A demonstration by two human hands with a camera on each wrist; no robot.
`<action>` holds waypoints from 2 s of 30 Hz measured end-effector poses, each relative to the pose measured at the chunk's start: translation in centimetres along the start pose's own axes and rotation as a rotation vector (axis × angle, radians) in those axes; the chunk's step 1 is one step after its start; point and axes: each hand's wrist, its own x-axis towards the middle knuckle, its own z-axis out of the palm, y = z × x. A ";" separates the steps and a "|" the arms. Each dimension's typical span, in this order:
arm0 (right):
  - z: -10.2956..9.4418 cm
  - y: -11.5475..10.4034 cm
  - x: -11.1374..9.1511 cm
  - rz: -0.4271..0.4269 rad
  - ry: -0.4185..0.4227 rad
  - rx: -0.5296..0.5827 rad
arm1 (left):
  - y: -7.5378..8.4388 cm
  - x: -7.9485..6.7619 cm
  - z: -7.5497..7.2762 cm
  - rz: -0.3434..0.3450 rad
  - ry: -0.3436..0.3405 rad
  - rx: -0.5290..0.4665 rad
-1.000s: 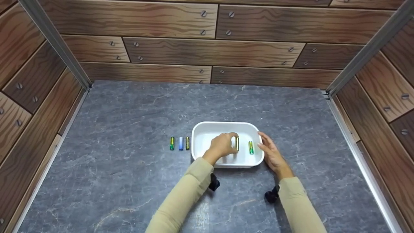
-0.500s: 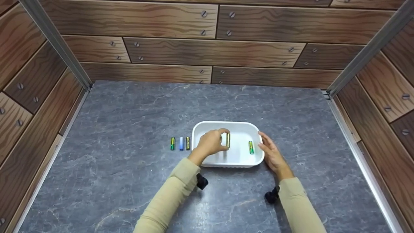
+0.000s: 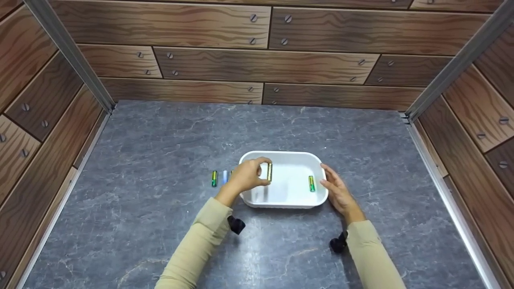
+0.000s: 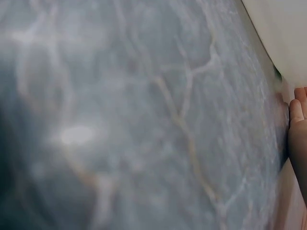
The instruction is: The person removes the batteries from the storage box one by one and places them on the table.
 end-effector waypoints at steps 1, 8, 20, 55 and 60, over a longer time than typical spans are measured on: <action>0.0 0.0 0.0 0.006 0.001 -0.001 | -0.2 -0.1 -0.2 -0.002 0.001 -0.007; 0.0 0.0 0.0 0.019 0.003 0.004 | -1.2 -1.1 -1.4 -0.016 -0.008 -0.035; -0.1 0.1 0.0 0.001 -0.025 0.014 | -3.2 -2.4 -2.3 -0.079 0.025 -0.049; 0.0 0.0 0.1 0.033 0.015 0.024 | -9.7 -5.4 -3.3 -0.253 0.100 -0.048; 0.0 -0.1 0.1 0.029 0.012 0.018 | -10.8 -5.8 -3.5 -0.295 0.092 -0.043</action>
